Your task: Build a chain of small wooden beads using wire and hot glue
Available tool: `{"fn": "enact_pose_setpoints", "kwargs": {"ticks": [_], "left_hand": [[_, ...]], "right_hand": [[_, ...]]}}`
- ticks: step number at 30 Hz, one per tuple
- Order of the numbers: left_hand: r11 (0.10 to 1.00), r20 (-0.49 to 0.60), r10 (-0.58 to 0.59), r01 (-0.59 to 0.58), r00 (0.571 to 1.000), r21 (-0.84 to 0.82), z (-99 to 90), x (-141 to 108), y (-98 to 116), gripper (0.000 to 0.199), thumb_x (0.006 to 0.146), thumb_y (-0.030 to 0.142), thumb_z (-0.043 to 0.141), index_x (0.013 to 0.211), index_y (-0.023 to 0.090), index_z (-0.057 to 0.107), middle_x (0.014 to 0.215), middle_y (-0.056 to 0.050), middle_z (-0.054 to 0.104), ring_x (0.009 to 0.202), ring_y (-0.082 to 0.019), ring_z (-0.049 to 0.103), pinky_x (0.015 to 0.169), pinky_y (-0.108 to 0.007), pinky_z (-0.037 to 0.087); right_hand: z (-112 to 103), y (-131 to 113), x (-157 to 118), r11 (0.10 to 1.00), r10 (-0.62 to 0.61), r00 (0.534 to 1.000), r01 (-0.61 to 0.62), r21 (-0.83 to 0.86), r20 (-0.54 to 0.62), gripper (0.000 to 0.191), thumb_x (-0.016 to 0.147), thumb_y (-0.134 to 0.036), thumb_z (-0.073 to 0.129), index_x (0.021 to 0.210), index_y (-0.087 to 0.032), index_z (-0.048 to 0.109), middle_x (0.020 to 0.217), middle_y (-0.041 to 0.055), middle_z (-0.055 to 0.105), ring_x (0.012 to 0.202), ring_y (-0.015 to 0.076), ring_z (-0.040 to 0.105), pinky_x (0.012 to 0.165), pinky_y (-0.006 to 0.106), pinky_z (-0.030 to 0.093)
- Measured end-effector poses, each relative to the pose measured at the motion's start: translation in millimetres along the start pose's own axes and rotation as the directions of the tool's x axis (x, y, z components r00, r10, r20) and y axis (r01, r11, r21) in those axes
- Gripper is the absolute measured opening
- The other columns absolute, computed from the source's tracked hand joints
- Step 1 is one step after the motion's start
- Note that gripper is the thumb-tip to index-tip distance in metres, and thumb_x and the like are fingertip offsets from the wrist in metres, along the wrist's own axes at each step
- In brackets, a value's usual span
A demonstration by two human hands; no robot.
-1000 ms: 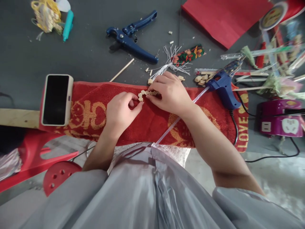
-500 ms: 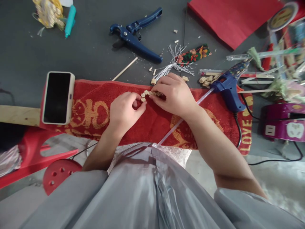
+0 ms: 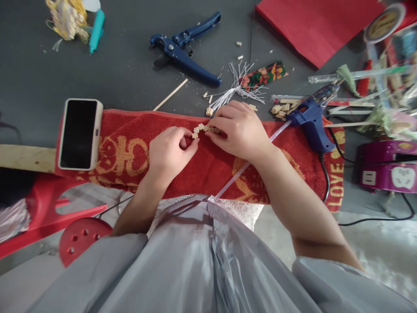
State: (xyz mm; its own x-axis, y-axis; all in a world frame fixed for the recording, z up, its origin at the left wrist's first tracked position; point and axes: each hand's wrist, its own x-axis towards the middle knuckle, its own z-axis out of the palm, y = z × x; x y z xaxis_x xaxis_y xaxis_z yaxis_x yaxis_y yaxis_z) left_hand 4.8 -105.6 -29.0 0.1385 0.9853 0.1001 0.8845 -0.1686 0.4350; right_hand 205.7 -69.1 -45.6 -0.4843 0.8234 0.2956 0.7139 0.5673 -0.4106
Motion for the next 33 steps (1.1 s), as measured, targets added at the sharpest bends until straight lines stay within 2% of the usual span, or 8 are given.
{"fn": "enact_pose_setpoints", "kwargs": {"ticks": [19,26,33], "left_hand": [[0.999,-0.011,0.041,-0.04,0.999,0.028,1.4,-1.4,-2.6,0.005,0.086,0.026,0.07,0.089,0.023,0.071,0.072,0.0,0.066,0.069,-0.015,0.062,0.066,-0.029,0.047],[0.999,-0.013,0.04,-0.04,0.999,0.029,2.5,-1.7,-3.9,0.005,0.086,0.026,0.07,0.089,0.023,0.072,0.071,0.001,0.067,0.069,-0.015,0.062,0.066,-0.028,0.045],[0.998,-0.027,0.066,-0.065,0.997,0.019,2.1,-2.0,-4.3,0.005,0.086,0.025,0.07,0.089,0.022,0.072,0.07,0.001,0.065,0.068,-0.014,0.062,0.066,-0.028,0.045]], "right_hand": [[-1.4,-0.4,-0.6,0.999,-0.027,1.0,0.027,-0.031,0.012,0.023,0.093,-0.027,0.053,0.082,-0.022,0.072,0.088,0.0091,0.064,0.089,0.0261,0.053,0.08,0.043,0.037],[-0.4,-0.5,0.0,1.0,-0.029,0.999,0.029,0.007,0.04,0.022,0.092,-0.026,0.054,0.088,-0.022,0.075,0.089,0.0092,0.063,0.09,0.026,0.052,0.081,0.043,0.039],[0.3,-0.1,-0.4,0.999,-0.039,0.999,0.039,-0.004,0.008,0.022,0.093,-0.026,0.054,0.086,-0.022,0.074,0.089,0.0091,0.064,0.089,0.0254,0.053,0.081,0.043,0.04]]}}
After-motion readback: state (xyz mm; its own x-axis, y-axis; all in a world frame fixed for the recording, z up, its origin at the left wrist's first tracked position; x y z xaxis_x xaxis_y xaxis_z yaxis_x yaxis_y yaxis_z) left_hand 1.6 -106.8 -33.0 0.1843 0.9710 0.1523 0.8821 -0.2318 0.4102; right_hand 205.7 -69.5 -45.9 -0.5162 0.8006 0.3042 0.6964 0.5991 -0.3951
